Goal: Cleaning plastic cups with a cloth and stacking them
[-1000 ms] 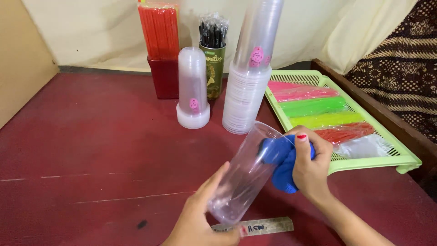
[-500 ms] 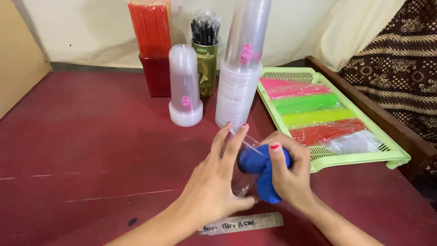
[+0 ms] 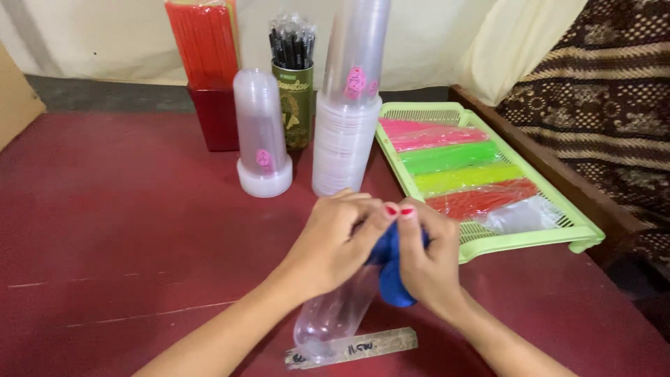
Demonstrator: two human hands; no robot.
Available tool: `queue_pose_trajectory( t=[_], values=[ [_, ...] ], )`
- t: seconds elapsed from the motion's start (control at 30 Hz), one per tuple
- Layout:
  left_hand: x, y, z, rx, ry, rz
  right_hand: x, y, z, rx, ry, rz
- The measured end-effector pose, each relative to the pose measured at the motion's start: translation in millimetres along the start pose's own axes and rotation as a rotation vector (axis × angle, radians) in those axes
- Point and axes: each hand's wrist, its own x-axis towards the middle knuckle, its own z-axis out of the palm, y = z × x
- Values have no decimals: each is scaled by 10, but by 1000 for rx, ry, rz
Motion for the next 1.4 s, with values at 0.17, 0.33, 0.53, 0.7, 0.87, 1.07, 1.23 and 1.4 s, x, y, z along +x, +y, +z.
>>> queue_pose_trajectory(
  t=[0.17, 0.33, 0.53, 0.7, 0.87, 1.07, 1.23, 1.4],
  values=[
    [-82, -292, 82, -206, 4, -43, 43, -97, -45, -72, -36, -98],
    [-158, -409, 45, -429, 11, -92, 81, -229, -37, -99, -79, -162],
    [-262, -328, 65, -848, 35, -343, 67, -157, -64, -1, -151, -193],
    [-337, -886, 80, -911, -11, -367, 27, 39, 28, 209, -210, -174],
    [-443, -470, -11, -1198, -10, -362, -36, 75, -2, 347, -202, -109],
    [-407, -424, -45, -961, -30, -278, 26, 236, -37, 390, -215, -70],
    [-324, -206, -244, 73, 10, 153, -38, 308, 0, 186, -144, 39],
    [-345, -403, -175, 48, -34, 165, -20, 482, 131, 76, -127, 149]
  ],
)
